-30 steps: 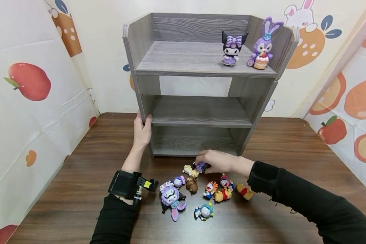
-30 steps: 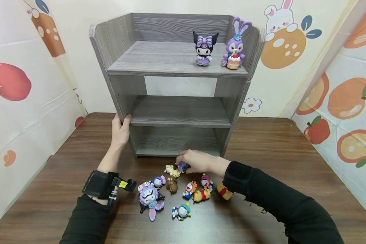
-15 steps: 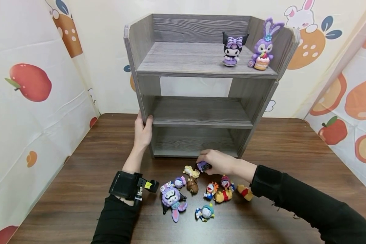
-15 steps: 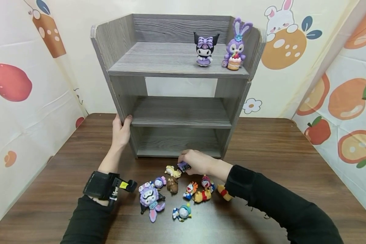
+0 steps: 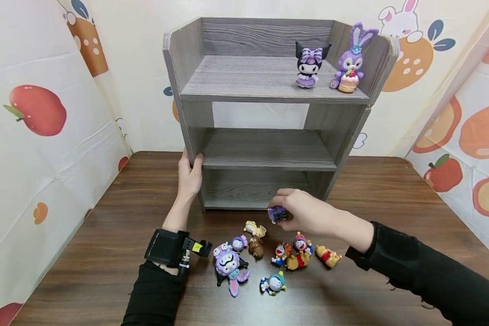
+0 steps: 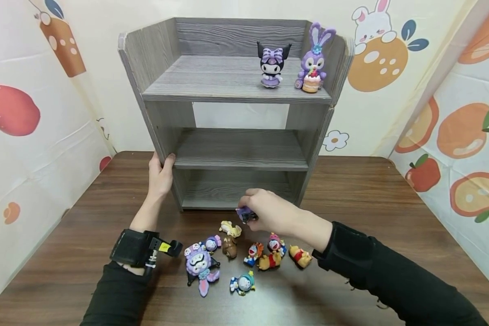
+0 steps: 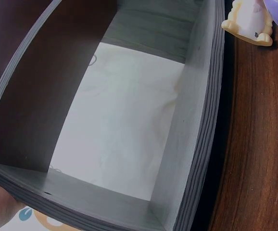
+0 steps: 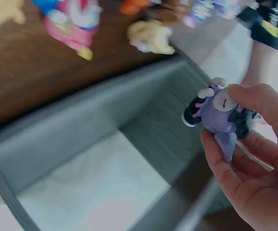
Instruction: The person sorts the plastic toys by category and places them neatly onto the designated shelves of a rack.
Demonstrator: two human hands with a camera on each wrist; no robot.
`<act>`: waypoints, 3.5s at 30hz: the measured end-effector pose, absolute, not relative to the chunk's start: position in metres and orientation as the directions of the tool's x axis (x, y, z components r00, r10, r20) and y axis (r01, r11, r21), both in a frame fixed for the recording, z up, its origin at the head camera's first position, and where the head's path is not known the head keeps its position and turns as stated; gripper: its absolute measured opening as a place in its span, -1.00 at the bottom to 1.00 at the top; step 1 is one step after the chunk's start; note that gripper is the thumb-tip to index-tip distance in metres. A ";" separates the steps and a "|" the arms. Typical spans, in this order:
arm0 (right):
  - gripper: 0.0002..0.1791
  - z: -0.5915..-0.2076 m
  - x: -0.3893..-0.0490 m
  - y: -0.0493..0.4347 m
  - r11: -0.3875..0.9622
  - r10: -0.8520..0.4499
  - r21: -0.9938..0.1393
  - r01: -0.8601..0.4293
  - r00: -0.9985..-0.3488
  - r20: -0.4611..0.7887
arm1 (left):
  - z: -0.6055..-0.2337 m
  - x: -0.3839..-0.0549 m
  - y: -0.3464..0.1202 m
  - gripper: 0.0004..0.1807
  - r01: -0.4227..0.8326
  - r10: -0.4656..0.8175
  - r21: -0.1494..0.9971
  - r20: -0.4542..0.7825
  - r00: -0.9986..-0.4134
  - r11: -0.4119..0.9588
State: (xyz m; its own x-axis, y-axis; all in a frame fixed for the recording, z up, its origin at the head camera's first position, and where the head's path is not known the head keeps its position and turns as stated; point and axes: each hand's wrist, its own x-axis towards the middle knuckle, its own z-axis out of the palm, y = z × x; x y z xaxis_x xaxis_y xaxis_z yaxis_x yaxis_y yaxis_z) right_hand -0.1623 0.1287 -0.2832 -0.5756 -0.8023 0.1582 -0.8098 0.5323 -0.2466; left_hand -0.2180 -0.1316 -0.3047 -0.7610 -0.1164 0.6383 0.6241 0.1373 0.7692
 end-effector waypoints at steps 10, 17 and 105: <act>-0.68 -0.211 -0.137 0.127 0.514 -0.817 -0.093 -0.853 -0.520 0.251 | -0.304 -0.218 -0.133 -0.56 0.622 -0.117 0.772 0.635 -0.764 0.130; -0.68 -0.175 -0.135 0.130 0.485 -0.819 0.004 -0.874 -0.453 0.353 | -0.303 -0.217 -0.132 -0.59 0.609 -0.126 0.780 0.625 -0.770 0.145; -0.46 -0.061 -0.268 0.099 0.857 -0.481 0.055 -0.513 -0.757 0.443 | -0.305 -0.218 -0.134 -0.57 0.629 -0.118 0.767 0.641 -0.758 0.129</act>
State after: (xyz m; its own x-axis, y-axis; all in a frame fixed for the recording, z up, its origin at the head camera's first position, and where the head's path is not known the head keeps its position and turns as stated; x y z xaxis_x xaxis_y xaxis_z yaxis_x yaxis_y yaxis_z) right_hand -0.2676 0.0990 -0.0613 -0.7565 -0.4814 0.4426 -0.5129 0.8567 0.0552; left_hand -0.2177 -0.1345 -0.3047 -0.7582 -0.1181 0.6412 0.6285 0.1292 0.7670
